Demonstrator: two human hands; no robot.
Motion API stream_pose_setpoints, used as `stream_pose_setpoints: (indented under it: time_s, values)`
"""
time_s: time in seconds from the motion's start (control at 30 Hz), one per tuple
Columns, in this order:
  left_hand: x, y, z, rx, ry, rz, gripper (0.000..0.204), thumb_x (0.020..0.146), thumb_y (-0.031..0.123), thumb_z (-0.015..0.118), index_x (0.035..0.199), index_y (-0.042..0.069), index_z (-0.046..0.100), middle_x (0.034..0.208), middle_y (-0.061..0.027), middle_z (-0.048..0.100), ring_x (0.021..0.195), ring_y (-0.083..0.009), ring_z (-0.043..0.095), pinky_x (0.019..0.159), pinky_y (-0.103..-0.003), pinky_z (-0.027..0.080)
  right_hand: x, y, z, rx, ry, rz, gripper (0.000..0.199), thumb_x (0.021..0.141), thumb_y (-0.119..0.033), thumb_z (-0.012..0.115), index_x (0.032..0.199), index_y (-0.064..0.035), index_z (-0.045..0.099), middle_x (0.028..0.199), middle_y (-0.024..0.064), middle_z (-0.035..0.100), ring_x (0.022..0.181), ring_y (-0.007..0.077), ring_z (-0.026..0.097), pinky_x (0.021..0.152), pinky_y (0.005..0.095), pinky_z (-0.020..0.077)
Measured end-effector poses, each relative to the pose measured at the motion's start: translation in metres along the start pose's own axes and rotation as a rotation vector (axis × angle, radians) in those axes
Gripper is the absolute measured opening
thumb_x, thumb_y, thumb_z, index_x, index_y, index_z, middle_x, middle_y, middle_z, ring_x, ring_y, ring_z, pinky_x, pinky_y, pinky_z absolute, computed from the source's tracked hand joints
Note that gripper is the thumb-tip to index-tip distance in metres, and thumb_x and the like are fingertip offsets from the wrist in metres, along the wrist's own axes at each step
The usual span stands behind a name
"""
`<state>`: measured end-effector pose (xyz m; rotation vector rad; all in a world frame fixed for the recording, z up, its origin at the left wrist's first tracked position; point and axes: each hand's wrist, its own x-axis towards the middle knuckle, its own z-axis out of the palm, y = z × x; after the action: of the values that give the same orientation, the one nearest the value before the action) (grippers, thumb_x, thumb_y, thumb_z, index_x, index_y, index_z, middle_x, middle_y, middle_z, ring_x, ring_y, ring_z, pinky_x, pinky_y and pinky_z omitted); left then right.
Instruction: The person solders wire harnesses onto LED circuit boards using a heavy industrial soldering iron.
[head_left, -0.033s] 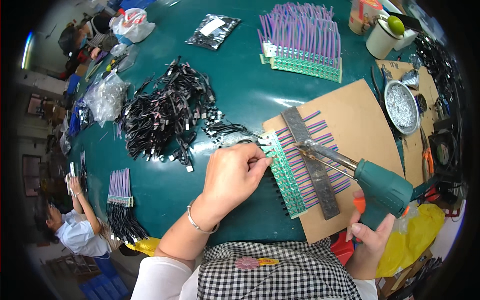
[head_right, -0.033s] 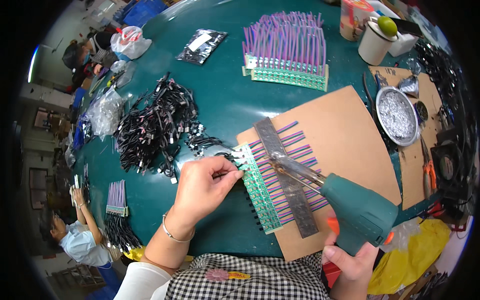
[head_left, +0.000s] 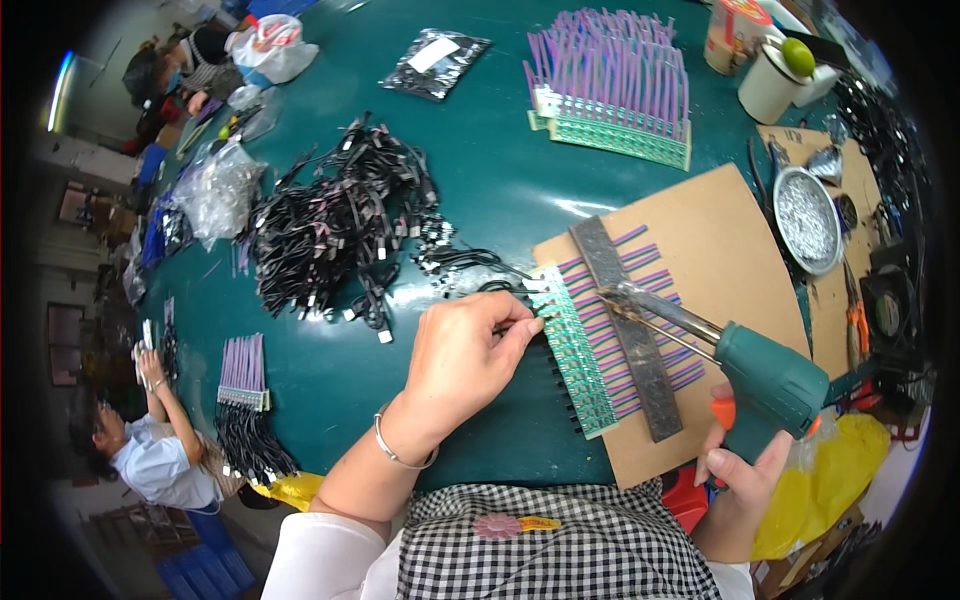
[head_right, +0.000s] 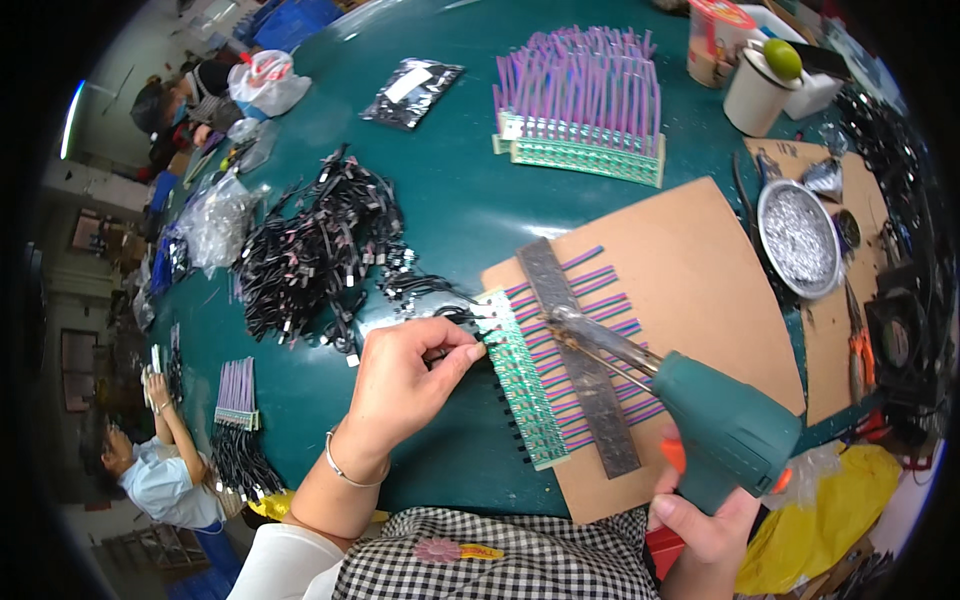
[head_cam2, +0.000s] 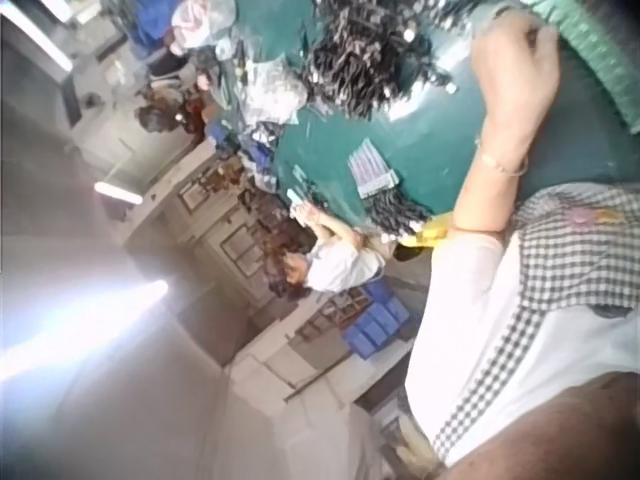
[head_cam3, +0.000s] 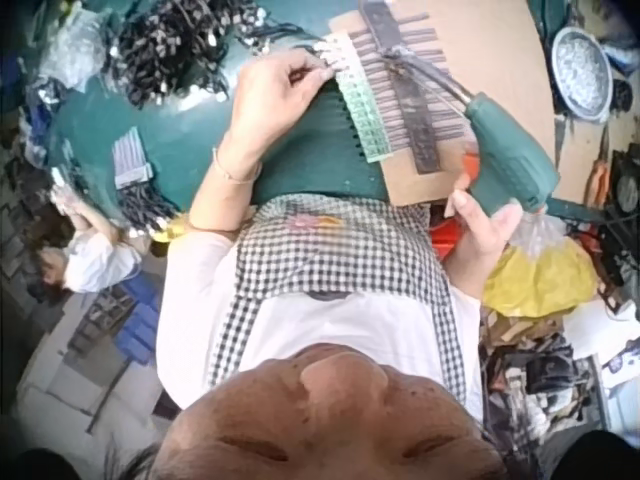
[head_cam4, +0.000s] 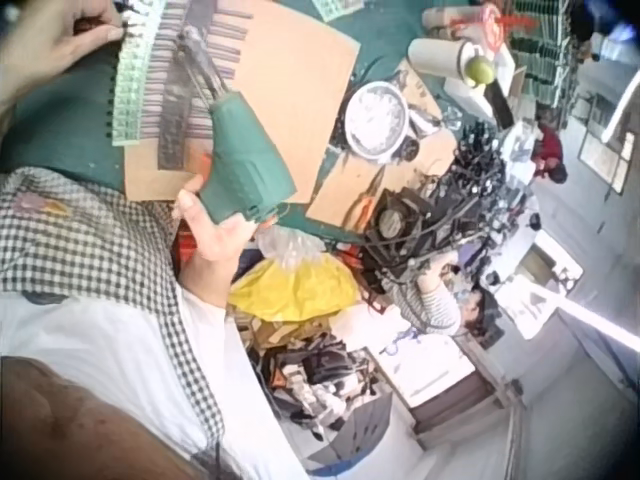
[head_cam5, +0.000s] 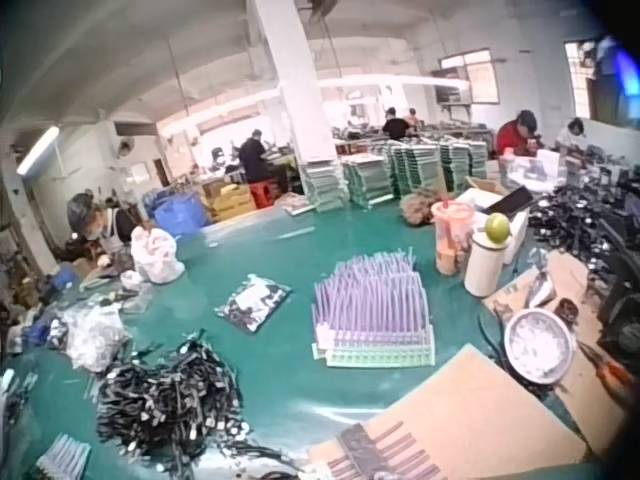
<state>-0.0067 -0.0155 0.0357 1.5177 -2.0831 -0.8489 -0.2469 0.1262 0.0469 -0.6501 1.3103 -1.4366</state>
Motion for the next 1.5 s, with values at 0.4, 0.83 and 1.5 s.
stream_pose_setpoints:
  time_s: [0.4, 0.83, 1.5]
  values:
    - [0.01, -0.082, -0.044, 0.447, 0.504, -0.023, 0.014, 0.076, 0.016, 0.066, 0.08, 0.003, 0.064, 0.069, -0.0087, 0.059, 0.063, -0.0222, 0.058, 0.059, -0.032, 0.045, 0.003, -0.002, -0.005, -0.016, -0.043, -0.057, 0.069, 0.065, -0.004, 0.068, 0.119, 0.0122, 0.028, 0.113, 0.0241, 0.042, 0.051, 0.0152, 0.052, 0.034, 0.0237, 0.0462]
    - [-0.01, -0.049, -0.05, -0.495, 0.458, -0.034, 0.009, 0.091, 0.009, 0.05, 0.094, 0.0, 0.051, 0.063, 0.0032, 0.046, 0.054, -0.0044, 0.042, 0.053, -0.019, 0.038, 0.009, -0.004, 0.01, 0.001, -0.057, -0.13, 0.067, 0.066, -0.004, 0.069, 0.119, 0.0124, 0.032, 0.114, 0.0228, 0.043, 0.05, 0.0152, 0.052, 0.035, 0.0233, 0.0452]
    - [-0.045, 0.044, -0.001, -0.645, -0.302, -0.07, 0.006, 0.084, 0.003, 0.061, 0.085, -0.001, 0.057, 0.066, -0.0027, 0.062, 0.06, -0.0013, 0.053, 0.052, -0.018, 0.041, 0.03, 0.027, 0.057, -0.4, -0.294, -0.551, 0.049, 0.071, 0.001, 0.069, 0.114, 0.0091, 0.047, 0.084, 0.011, 0.063, 0.07, 0.0149, 0.063, 0.061, 0.025, 0.0494]
